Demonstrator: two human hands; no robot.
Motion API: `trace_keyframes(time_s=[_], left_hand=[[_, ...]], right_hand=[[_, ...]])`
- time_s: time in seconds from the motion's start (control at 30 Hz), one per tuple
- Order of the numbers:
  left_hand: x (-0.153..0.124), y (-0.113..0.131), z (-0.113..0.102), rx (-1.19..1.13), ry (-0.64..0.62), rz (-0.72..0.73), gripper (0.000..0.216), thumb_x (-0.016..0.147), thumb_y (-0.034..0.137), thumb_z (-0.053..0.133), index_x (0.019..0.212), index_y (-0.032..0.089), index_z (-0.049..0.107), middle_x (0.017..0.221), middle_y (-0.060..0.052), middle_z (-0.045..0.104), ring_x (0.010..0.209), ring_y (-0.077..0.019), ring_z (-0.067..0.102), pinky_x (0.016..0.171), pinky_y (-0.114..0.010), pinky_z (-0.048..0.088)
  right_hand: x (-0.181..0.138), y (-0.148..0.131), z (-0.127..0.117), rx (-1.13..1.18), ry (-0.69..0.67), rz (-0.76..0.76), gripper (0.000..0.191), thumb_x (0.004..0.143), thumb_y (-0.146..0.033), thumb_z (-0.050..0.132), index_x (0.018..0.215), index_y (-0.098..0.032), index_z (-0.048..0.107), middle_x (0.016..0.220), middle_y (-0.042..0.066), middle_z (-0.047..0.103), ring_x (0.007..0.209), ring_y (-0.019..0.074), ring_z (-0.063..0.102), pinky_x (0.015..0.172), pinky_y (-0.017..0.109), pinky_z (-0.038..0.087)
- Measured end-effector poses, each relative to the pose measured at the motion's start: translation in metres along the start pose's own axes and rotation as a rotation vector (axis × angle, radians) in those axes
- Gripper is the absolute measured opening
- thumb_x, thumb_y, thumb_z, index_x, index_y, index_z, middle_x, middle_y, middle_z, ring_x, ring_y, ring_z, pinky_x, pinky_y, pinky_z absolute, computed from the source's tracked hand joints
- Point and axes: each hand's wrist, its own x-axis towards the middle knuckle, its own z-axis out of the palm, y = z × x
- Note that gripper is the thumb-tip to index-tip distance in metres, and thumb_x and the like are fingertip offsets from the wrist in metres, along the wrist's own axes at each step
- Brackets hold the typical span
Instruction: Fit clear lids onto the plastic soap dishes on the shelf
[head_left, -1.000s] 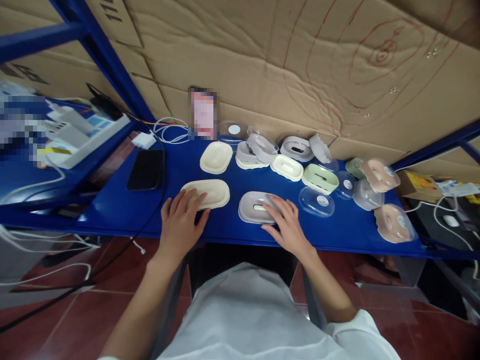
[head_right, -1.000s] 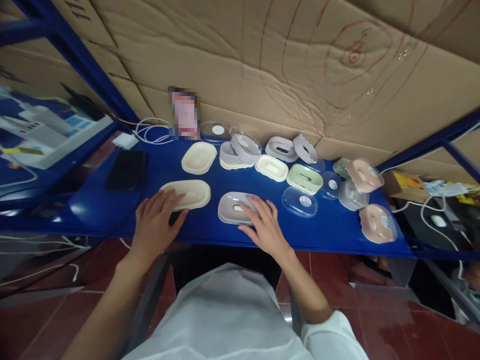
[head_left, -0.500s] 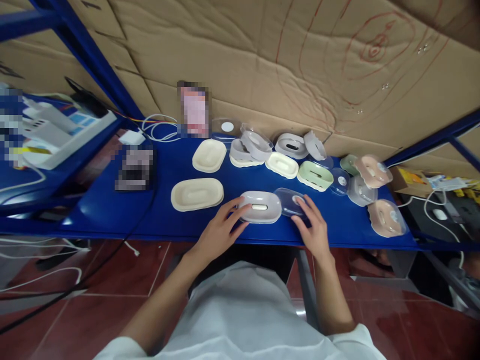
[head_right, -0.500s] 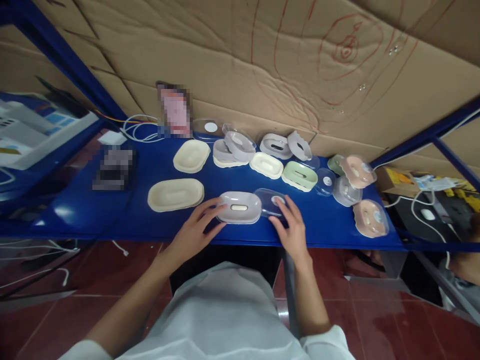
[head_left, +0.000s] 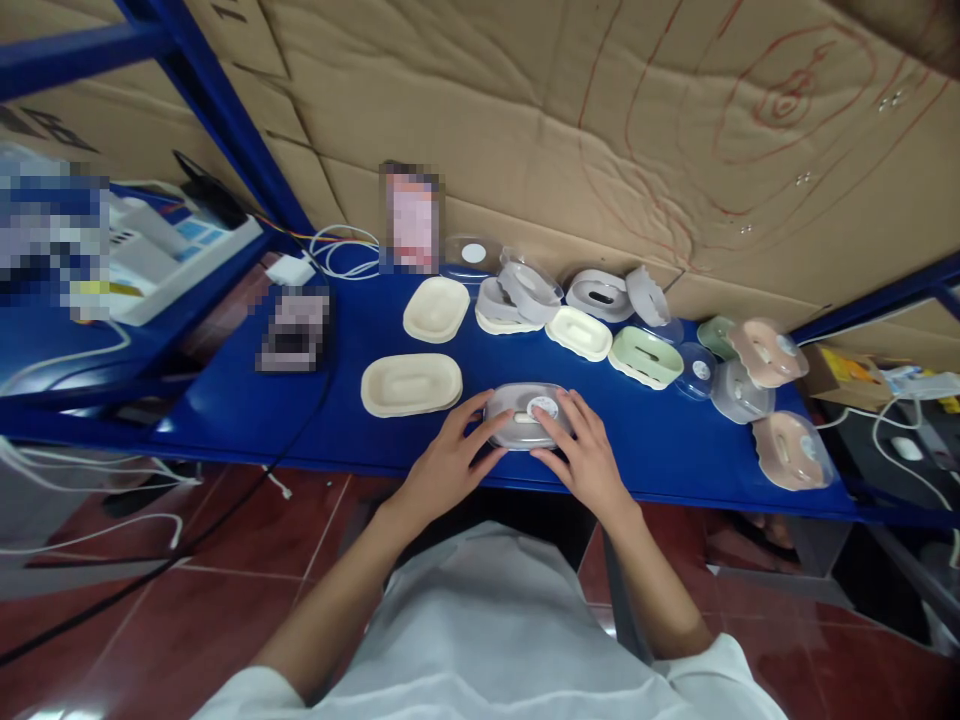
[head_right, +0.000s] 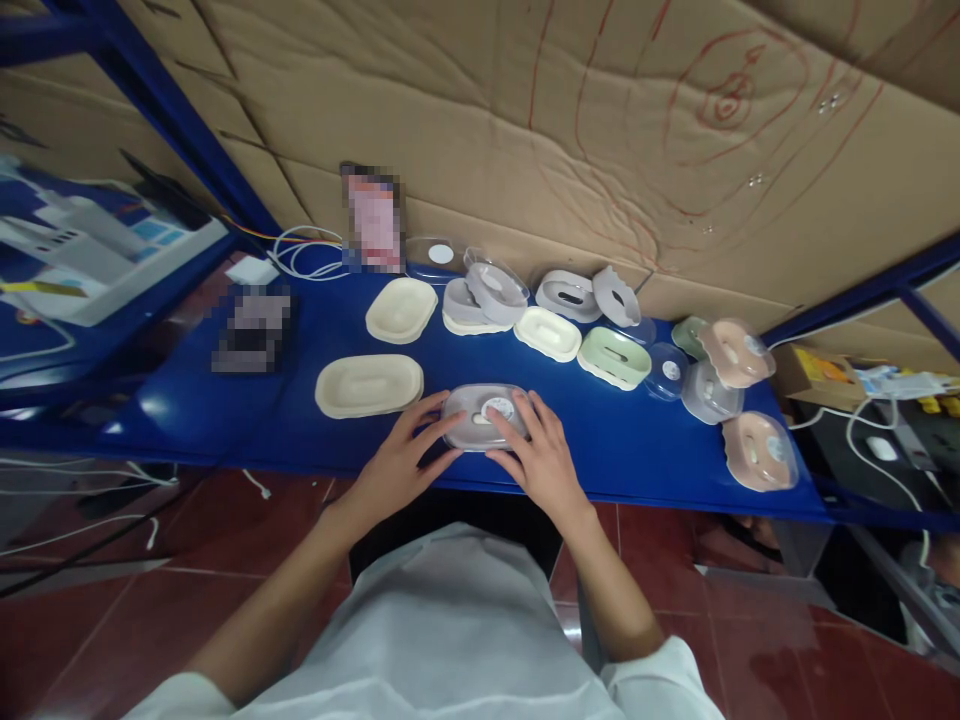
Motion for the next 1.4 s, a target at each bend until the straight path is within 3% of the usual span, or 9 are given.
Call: trace_keyframes(time_s=[0.7,1.07,1.2,1.3,1.4], left_hand=[[-0.001,0.002,-0.001,0.022,0.043,0.078,0.05,0.105,0.03,0.065,0.153,0.031,0.052,0.158,-0.015,0.049,0.143,-0.03,0.058,0.115,-0.05,0.058],[0.001,0.003,-0.001,-0.004,0.032,0.074,0.048,0.106,0.029,0.063,0.153,0.033,0.054,0.157,-0.013,0.053,0.144,-0.029,0.058,0.115,-0.051,0.056],[0.002,0.0,-0.013,0.11,0.004,0.098,0.047,0.106,0.028,0.063,0.152,0.034,0.056,0.159,-0.013,0.054,0.146,-0.031,0.055,0.121,-0.056,0.049],[-0.002,-0.016,-0.033,0.32,0.103,-0.041,0.048,0.104,0.03,0.064,0.152,0.03,0.057,0.16,-0.015,0.054,0.149,-0.0361,0.053,0.126,-0.065,0.038],[-0.011,-0.033,-0.051,0.466,0.162,-0.157,0.034,0.104,0.03,0.063,0.138,0.025,0.067,0.152,-0.016,0.062,0.141,-0.0396,0.059,0.122,-0.068,0.039]], right_hand=[[-0.006,0.006,0.004,0.084,0.069,-0.007,0.074,0.103,-0.04,0.069,0.169,-0.039,0.036,0.172,0.008,0.041,0.157,0.0339,0.043,0.123,0.057,0.048],[-0.005,-0.001,0.002,0.02,-0.007,0.03,0.067,0.106,-0.043,0.064,0.167,-0.038,0.04,0.172,0.011,0.042,0.158,0.0356,0.041,0.121,0.057,0.048],[-0.007,0.003,-0.004,-0.011,-0.042,0.021,0.063,0.106,-0.044,0.063,0.166,-0.037,0.042,0.172,0.011,0.042,0.159,0.036,0.04,0.12,0.056,0.046],[-0.016,0.018,-0.013,-0.099,-0.013,0.142,0.06,0.106,-0.048,0.062,0.163,-0.035,0.046,0.168,0.013,0.047,0.15,0.0379,0.049,0.114,0.057,0.049],[-0.022,0.034,-0.02,-0.231,0.068,0.355,0.063,0.105,-0.052,0.061,0.163,-0.031,0.049,0.163,0.018,0.051,0.139,0.0432,0.056,0.105,0.061,0.053]])
